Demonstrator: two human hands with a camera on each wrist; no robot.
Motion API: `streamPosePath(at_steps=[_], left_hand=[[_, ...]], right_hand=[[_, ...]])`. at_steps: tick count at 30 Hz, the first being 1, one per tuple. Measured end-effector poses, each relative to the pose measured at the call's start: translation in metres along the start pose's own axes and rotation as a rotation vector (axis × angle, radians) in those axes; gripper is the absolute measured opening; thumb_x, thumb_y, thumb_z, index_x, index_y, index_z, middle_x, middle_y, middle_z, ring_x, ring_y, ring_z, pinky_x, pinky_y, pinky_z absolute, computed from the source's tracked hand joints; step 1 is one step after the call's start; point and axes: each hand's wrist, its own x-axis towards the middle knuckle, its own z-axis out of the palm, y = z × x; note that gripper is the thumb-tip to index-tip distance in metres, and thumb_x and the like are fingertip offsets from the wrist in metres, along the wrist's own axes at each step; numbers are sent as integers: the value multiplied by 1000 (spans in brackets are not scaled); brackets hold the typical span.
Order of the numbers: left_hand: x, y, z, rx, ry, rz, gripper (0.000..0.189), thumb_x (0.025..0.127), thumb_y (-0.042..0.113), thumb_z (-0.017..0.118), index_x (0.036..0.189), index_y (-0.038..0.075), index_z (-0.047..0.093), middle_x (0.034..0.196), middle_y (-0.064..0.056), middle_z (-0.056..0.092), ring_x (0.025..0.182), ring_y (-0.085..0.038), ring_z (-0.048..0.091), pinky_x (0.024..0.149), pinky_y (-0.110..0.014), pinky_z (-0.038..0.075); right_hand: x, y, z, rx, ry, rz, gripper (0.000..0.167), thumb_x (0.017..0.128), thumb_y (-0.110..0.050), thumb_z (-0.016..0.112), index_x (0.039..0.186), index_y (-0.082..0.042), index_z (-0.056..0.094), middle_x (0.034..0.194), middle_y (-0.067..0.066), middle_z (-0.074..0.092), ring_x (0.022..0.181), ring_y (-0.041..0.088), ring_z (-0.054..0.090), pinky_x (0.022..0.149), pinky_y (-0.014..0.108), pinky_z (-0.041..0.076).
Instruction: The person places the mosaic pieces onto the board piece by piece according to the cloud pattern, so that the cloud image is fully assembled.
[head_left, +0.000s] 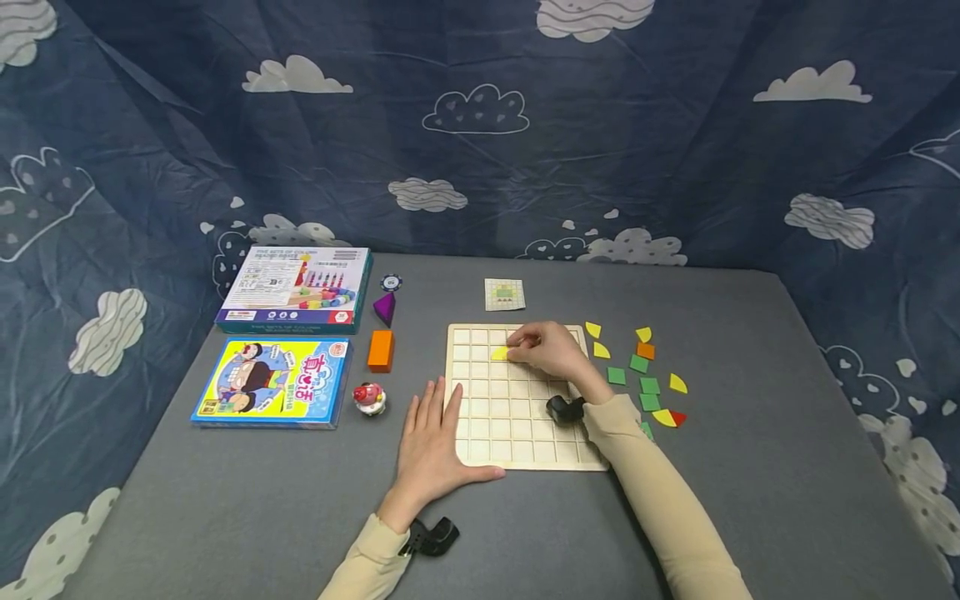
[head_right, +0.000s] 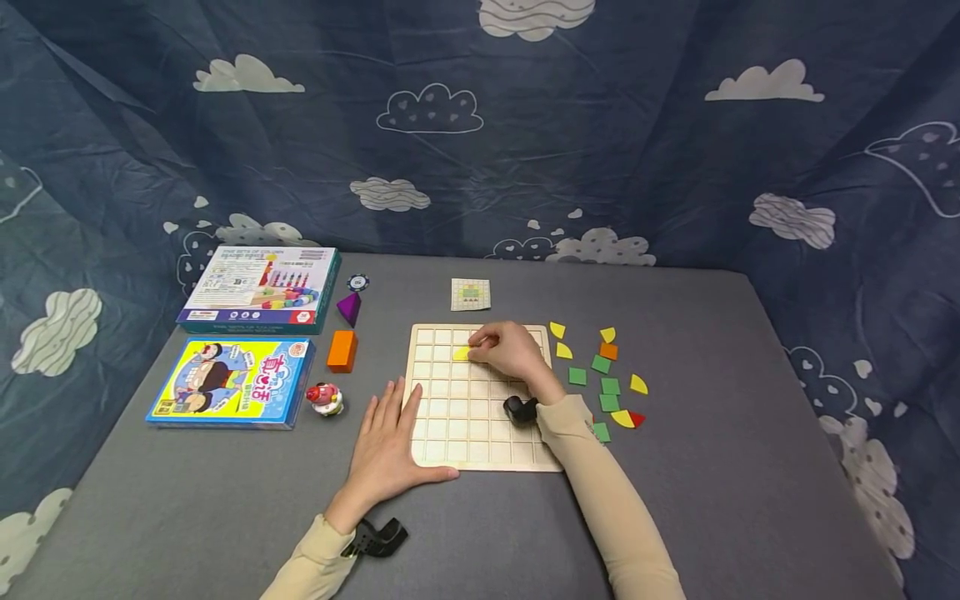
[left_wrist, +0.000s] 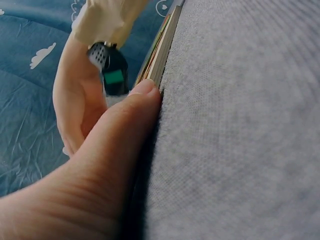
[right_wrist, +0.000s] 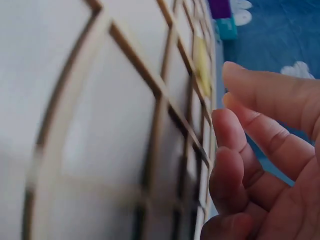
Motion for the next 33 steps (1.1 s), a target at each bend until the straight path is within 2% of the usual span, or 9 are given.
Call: streamPosePath(at_steps=[5,10,13,16,19,22,26,33], left_hand=[[-1,0,1,-9,8,5,131,55,87,59,151,6,23,155,-19,13,142,-31,9,113,-46,5],[-2,0,3,-18,8,15,130,56,87,59,151,6,23,155,-20,14,142,-32,10,112,-47,6],[-3,0,3,-22,0,11,130,56,87,58,151,6,22,155,-20,14,142,-31,9,112,-46,5],[-4,-1,3,-29,2,8,130,56,87,59,151,7,22,155,-19,13,142,-31,8,113,-46,5],[-3,-2,3,-23,4,8,130,56,87,59,151,7,21,155,-19,13,142,-31,8,113,-47,5],[-1,-3,3,-7,10,8,130,56,88,57,151,7,21,155,-19,14,142,-31,9,113,-47,6],[1,-4,2,2,13,9,130,56,88,57,151,8,22,155,-18,14,142,-30,8,113,-47,6],[0,-3,2,5,-11,4,130,57,88,56,152,8,19,156,-17,11,143,-30,7,113,-46,4]], right_hand=[[-18,14,-29,-17,86,-4,20,86,-18,71,100,-4,72,79,7,63,62,20,51,51,31,41],[-37,46,-59,-99,235,26,23,87,-23,70,98,-3,71,82,8,65,67,22,55,51,42,46],[-48,65,-76,-137,290,74,26,86,-29,71,96,-5,71,82,7,66,70,22,57,51,45,47],[-56,79,-91,-166,308,122,29,85,-32,72,97,-5,71,84,9,66,74,26,57,52,41,46],[-62,88,-104,-175,310,185,31,84,-32,73,98,-4,70,86,11,65,76,28,58,54,43,47],[-65,95,-113,-184,300,225,34,83,-30,74,101,-2,68,89,13,65,79,30,59,61,45,48],[-67,102,-120,-202,254,238,38,84,-27,74,104,4,65,93,18,64,83,33,57,69,44,45],[-67,111,-123,-210,171,292,36,86,-21,71,109,5,64,97,19,62,85,31,55,67,38,43]])
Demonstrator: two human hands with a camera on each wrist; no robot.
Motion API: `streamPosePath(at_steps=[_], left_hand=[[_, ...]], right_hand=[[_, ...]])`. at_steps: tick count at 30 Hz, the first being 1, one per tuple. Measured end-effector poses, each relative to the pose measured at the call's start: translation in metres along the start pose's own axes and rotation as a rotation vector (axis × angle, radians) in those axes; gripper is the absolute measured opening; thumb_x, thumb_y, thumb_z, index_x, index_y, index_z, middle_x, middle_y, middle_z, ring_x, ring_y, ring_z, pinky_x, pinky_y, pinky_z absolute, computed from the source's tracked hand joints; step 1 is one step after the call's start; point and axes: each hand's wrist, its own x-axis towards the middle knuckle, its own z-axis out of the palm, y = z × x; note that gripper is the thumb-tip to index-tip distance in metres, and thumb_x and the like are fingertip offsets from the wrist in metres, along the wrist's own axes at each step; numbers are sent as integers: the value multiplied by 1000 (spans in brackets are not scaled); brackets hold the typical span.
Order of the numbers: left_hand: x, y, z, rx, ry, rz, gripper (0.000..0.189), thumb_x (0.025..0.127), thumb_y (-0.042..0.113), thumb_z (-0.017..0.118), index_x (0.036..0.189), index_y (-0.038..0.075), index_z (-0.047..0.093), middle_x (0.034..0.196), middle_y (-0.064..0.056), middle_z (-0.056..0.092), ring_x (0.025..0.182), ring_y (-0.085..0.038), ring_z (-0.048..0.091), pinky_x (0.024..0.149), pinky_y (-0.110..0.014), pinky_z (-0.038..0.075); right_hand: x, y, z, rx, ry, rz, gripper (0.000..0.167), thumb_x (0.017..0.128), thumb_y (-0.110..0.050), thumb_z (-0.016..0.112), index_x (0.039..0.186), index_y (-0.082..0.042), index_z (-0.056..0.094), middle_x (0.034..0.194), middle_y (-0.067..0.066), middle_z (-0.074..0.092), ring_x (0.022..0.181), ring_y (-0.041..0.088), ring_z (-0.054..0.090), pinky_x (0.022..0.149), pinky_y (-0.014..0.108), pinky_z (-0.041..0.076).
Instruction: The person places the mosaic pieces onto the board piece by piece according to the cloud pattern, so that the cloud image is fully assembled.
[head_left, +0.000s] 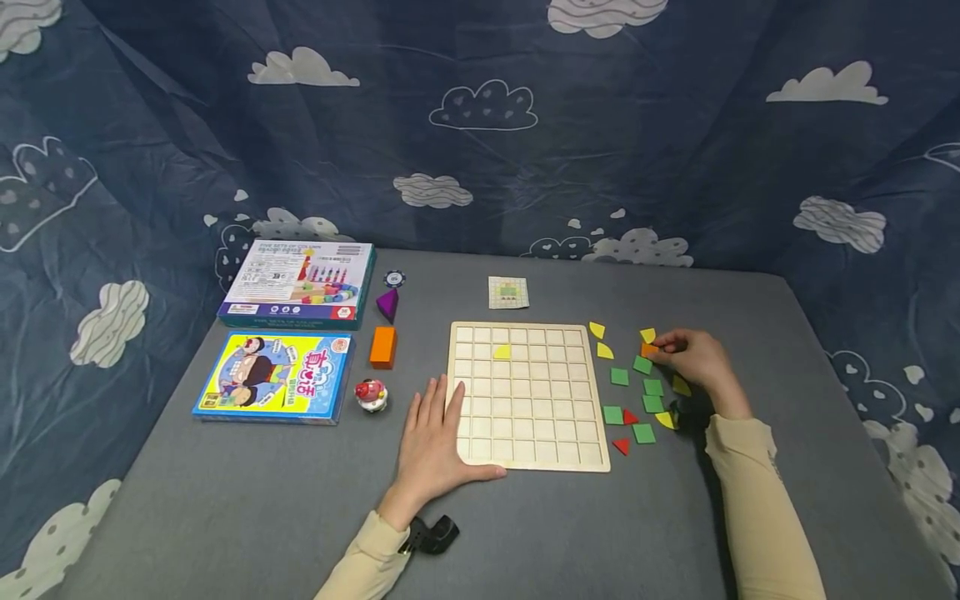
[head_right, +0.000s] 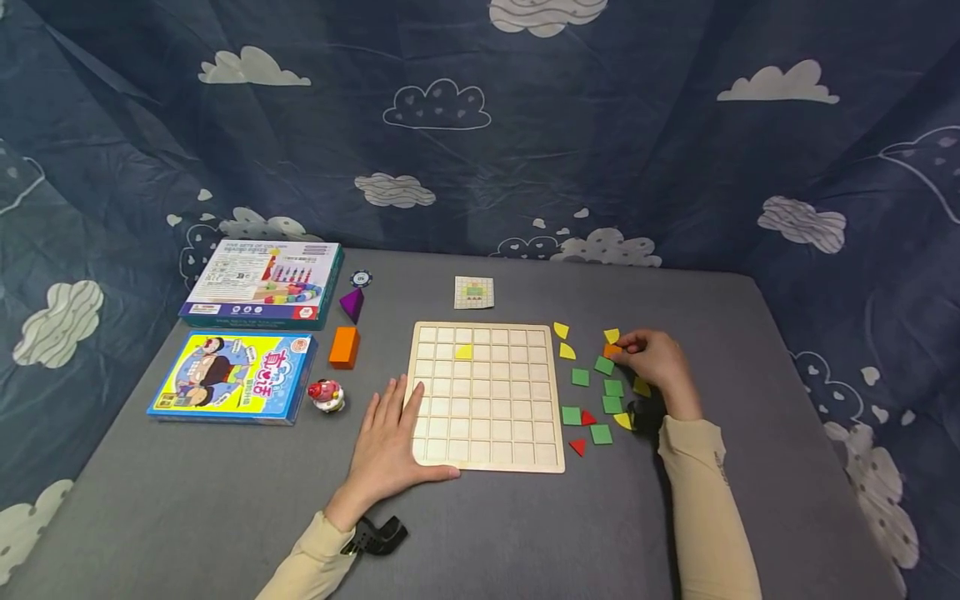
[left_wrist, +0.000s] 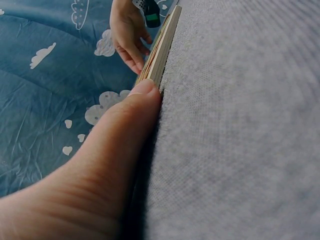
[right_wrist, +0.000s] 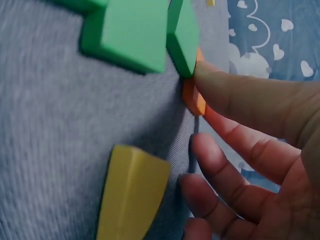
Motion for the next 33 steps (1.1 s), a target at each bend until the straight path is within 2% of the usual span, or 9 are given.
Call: streamPosePath(at_steps=[8,13,17,22,24,27,33], left_hand=[[1,2,-1,-6,-1,-2,130,56,88,57,152,8,20,156,-18,12,142,-30,7,113,-46,5],[1,2,-1,-4,-24,-3,130,57,88,56,152,9,19,156,-17,10,143,-29,6,113,-46,4],[0,3,0,4,-33,-3,130,57,88,56,152,9,18,156,-17,10,143,-29,5,113,-46,3],[-1,2,0,5,-23,-6,130,56,88,56,152,8,19,156,-17,10,143,-30,6,113,-46,4],[0,2,0,4,-22,-9,130,56,88,56,152,8,19,156,-17,10,143,-29,6,113,-46,4],[0,2,-1,1,-26,-13,130,56,88,56,152,9,18,156,-17,10,143,-29,6,113,-46,4],[0,1,-2,4,-9,-6,130,56,88,56,152,8,20,156,-18,12,142,-30,8,113,-47,6]], right_hand=[[5,7,-4,6,-63,26,35,85,-25,72,104,2,61,91,14,58,79,27,49,65,35,38],[1,8,-2,59,-39,23,32,83,-22,74,97,2,58,84,11,56,73,24,46,60,33,37],[-3,11,6,116,59,12,27,84,-17,73,95,2,58,83,12,55,69,23,46,55,31,39],[11,24,32,98,255,-116,28,85,-28,72,94,-4,59,80,9,58,62,20,48,46,28,38],[20,26,45,97,284,-171,30,84,-34,73,94,-7,60,79,7,60,61,19,50,46,29,40],[26,12,61,133,257,-217,32,83,-37,73,95,-10,63,80,5,61,61,18,51,46,30,41],[-3,-77,61,233,52,-239,19,84,-16,74,94,-2,66,81,9,64,62,21,51,51,27,40]])
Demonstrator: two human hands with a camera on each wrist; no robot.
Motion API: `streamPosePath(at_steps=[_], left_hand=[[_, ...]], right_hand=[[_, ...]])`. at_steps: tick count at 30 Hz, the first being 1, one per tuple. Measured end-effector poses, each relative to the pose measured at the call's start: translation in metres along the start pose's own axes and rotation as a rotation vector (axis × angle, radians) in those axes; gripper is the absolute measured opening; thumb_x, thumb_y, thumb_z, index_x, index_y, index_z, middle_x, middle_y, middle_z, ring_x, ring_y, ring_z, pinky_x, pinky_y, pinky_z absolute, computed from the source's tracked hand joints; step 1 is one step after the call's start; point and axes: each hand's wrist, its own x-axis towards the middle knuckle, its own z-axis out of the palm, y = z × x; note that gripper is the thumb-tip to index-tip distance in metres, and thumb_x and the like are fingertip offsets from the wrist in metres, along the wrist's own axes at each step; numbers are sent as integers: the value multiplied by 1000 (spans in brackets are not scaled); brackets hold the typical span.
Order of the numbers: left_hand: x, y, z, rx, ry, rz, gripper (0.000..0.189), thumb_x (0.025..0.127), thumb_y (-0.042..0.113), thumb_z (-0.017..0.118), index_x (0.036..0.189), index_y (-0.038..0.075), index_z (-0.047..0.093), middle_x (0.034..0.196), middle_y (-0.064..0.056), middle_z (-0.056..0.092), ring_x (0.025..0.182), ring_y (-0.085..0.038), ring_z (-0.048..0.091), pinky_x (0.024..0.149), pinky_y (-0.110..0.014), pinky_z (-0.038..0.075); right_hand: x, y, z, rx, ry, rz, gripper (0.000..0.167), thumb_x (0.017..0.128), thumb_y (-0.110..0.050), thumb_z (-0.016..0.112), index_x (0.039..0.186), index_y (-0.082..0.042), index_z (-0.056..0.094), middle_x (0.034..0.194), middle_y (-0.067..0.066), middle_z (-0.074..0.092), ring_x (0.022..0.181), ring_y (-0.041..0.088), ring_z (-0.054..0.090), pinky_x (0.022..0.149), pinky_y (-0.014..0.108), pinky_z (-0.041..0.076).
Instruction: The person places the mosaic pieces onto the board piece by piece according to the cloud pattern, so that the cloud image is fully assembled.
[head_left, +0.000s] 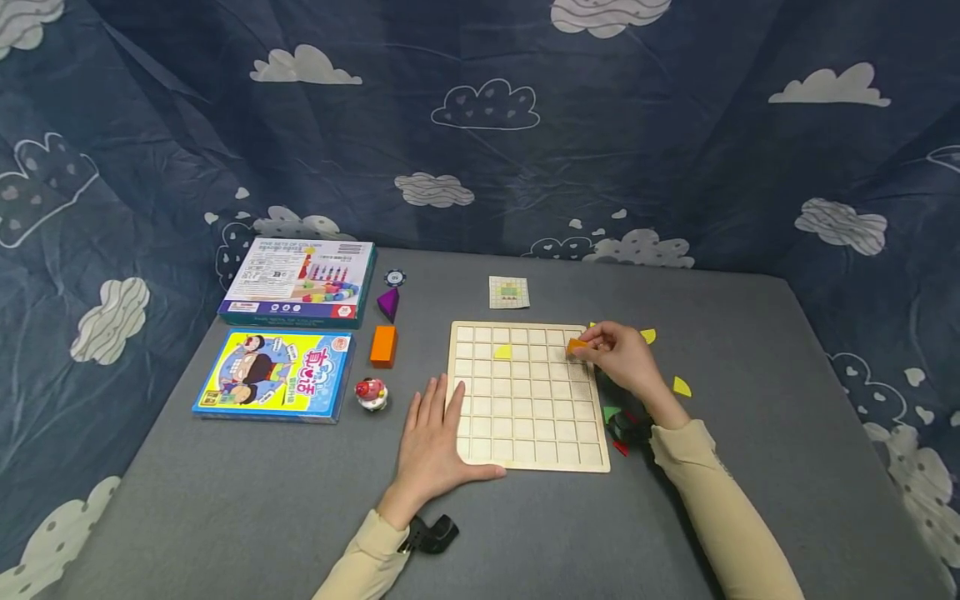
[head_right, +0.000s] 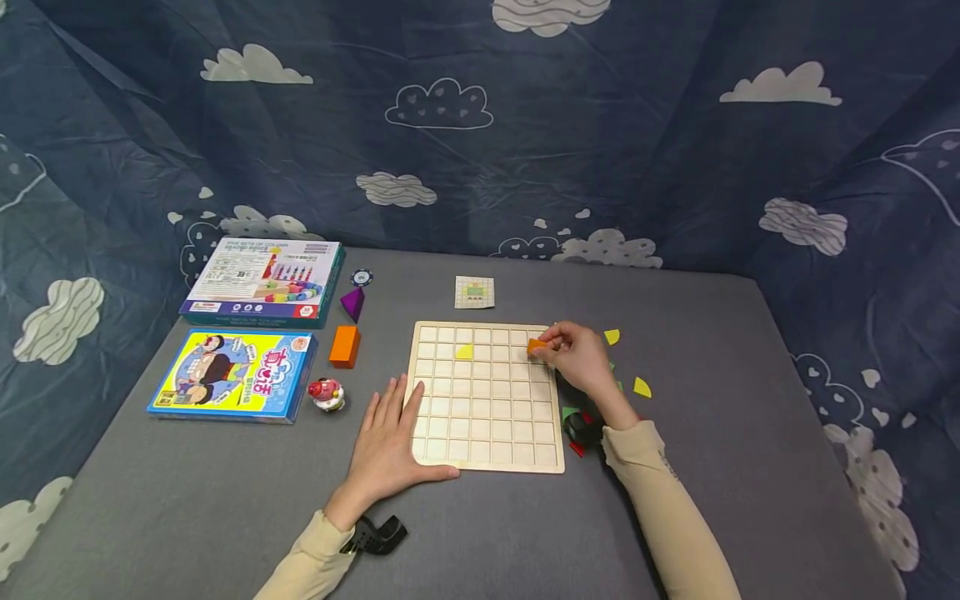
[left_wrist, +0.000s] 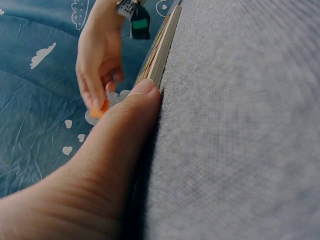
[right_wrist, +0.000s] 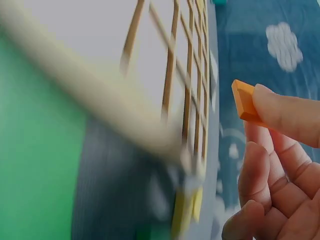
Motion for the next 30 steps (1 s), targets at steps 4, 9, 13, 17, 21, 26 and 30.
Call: streamPosePath(at_steps=[4,9,13,17,21,26,30], left_hand=[[0,0,0,7,4,4,130,56,88,56,152,7,21,156,-18,12,142,-31,8,112,-47,6],[0,0,0,6,12,7,130,56,88,56,151,7,21,155,-19,13,142,-31,10,112,-48,7],[0,0,1,10,13,2,130,56,89,56,152,8,21,155,-19,13,142,-31,9,112,-47,7],[0,0,2,9,6,-4,131,55,90,54,152,8,20,156,-18,12,142,-30,7,113,-46,5],[0,0,2,7,0,-6,132,55,91,53,152,8,19,156,-18,11,143,-29,6,113,-45,3],[0,-1,3,20,7,-2,132,55,92,51,152,8,20,156,-18,12,143,-29,6,113,-45,4],[0,0,2,20,11,1,131,55,92,51,152,8,20,156,-18,12,143,-29,6,113,-45,5]], right_hand=[[3,-25,16,21,-65,-31,16,82,-13,76,92,-4,68,81,7,65,63,21,53,51,28,41],[10,-36,34,30,-104,-49,12,83,-12,74,91,-5,70,81,6,66,65,20,55,54,32,42],[14,-41,43,31,-114,-65,9,84,-10,73,89,-4,70,77,5,66,64,20,56,54,32,43],[18,-44,48,16,-130,-74,8,83,-10,74,88,-5,71,76,3,65,66,19,57,59,32,44],[21,-46,53,-6,-156,-38,6,84,-11,73,87,-7,71,75,2,65,67,19,57,63,33,43],[23,-50,56,-97,-162,0,9,85,-17,73,89,-9,72,77,2,63,69,19,54,64,33,41],[24,-53,57,-178,-157,10,11,86,-21,72,91,-11,74,80,0,64,72,19,55,67,34,42]])
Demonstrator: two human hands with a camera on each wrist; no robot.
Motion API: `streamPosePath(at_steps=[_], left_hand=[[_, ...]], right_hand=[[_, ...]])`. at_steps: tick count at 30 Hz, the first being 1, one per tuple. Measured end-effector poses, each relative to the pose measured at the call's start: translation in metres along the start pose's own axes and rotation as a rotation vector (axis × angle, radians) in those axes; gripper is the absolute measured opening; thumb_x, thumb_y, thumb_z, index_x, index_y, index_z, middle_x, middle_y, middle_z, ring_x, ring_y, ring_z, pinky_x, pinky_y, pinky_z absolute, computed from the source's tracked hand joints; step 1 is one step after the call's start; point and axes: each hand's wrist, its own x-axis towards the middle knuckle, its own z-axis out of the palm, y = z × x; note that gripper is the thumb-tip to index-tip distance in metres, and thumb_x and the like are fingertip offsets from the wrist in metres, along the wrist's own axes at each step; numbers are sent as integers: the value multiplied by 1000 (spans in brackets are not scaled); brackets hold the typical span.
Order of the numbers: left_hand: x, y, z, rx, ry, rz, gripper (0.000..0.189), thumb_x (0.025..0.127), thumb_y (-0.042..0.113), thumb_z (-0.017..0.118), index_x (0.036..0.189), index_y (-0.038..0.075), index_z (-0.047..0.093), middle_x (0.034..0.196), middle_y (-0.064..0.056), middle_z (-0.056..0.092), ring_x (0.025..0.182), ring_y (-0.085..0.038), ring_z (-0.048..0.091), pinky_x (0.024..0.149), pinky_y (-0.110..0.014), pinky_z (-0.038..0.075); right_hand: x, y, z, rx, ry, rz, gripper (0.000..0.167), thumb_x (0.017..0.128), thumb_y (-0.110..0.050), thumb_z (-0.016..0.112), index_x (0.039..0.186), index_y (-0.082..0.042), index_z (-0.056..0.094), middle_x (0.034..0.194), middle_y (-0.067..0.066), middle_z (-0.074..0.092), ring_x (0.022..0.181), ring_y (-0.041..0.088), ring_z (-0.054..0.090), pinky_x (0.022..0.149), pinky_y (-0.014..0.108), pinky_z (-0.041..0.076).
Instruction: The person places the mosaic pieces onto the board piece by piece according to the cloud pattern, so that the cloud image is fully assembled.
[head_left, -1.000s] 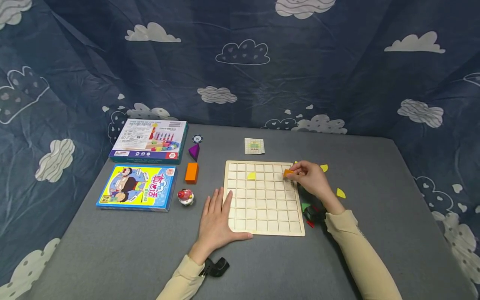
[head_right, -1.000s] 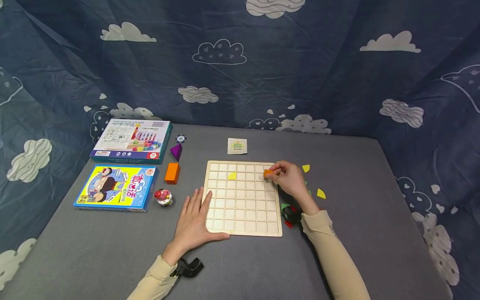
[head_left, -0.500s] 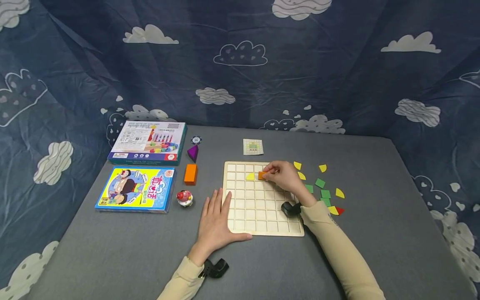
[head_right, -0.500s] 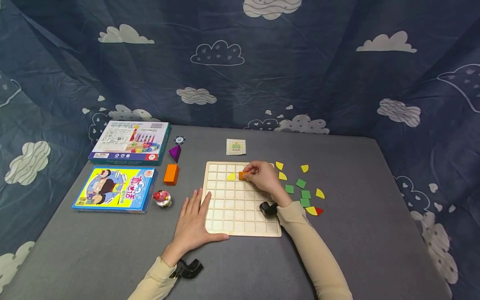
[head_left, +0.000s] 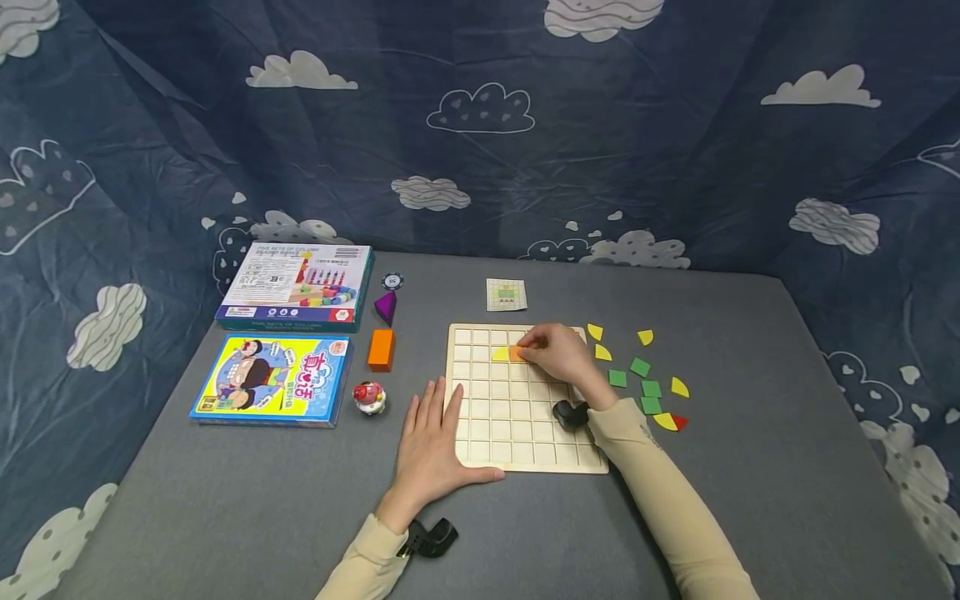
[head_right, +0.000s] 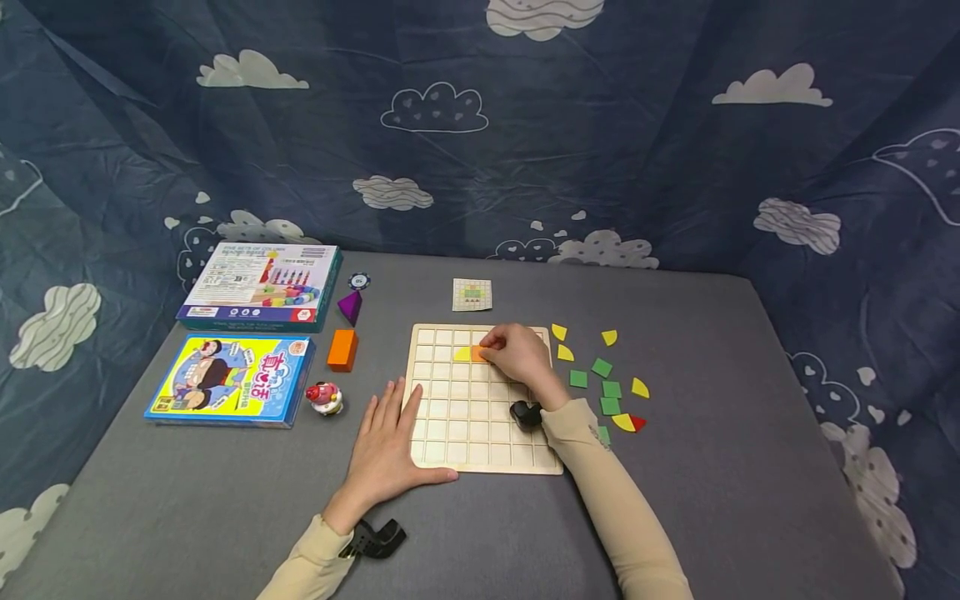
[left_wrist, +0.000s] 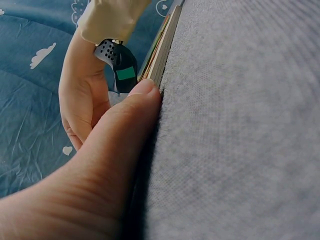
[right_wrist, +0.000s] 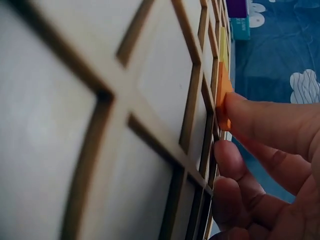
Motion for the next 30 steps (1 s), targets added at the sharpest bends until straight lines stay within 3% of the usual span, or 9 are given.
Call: streamPosePath(at_steps=[7,14,19,25,30], left_hand=[[0,0,0,-1,-4,-2,131,56,91,52,152,9,19,156,-18,11,142,-30,7,113,-46,5],[0,-1,1,-2,-29,-11,131,56,92,50,152,9,17,157,-17,8,143,-29,4,113,-45,3],[0,0,1,-16,-31,-7,131,56,91,52,152,9,17,157,-16,8,143,-28,3,113,-45,2],[-1,1,0,-33,8,15,130,56,88,57,151,7,21,155,-19,12,142,-31,8,112,-47,6],[-1,0,-1,-33,14,14,130,56,87,58,151,6,22,155,-19,13,142,-31,8,112,-47,6]], right_hand=[[0,3,0,-16,-6,-10,10,86,-21,72,92,-13,75,80,-1,64,71,18,55,67,35,42],[-9,13,-7,66,-33,-83,16,88,-16,69,101,-8,73,80,3,60,70,19,50,64,33,39],[-19,33,-23,85,60,-88,17,89,-17,68,100,-6,73,78,4,62,60,20,48,52,31,38],[-29,62,-46,31,171,11,19,88,-21,69,97,-4,71,77,4,61,64,20,52,48,38,43],[-36,76,-65,-12,138,114,27,88,-27,68,99,-2,70,81,8,63,70,23,54,56,35,41]])
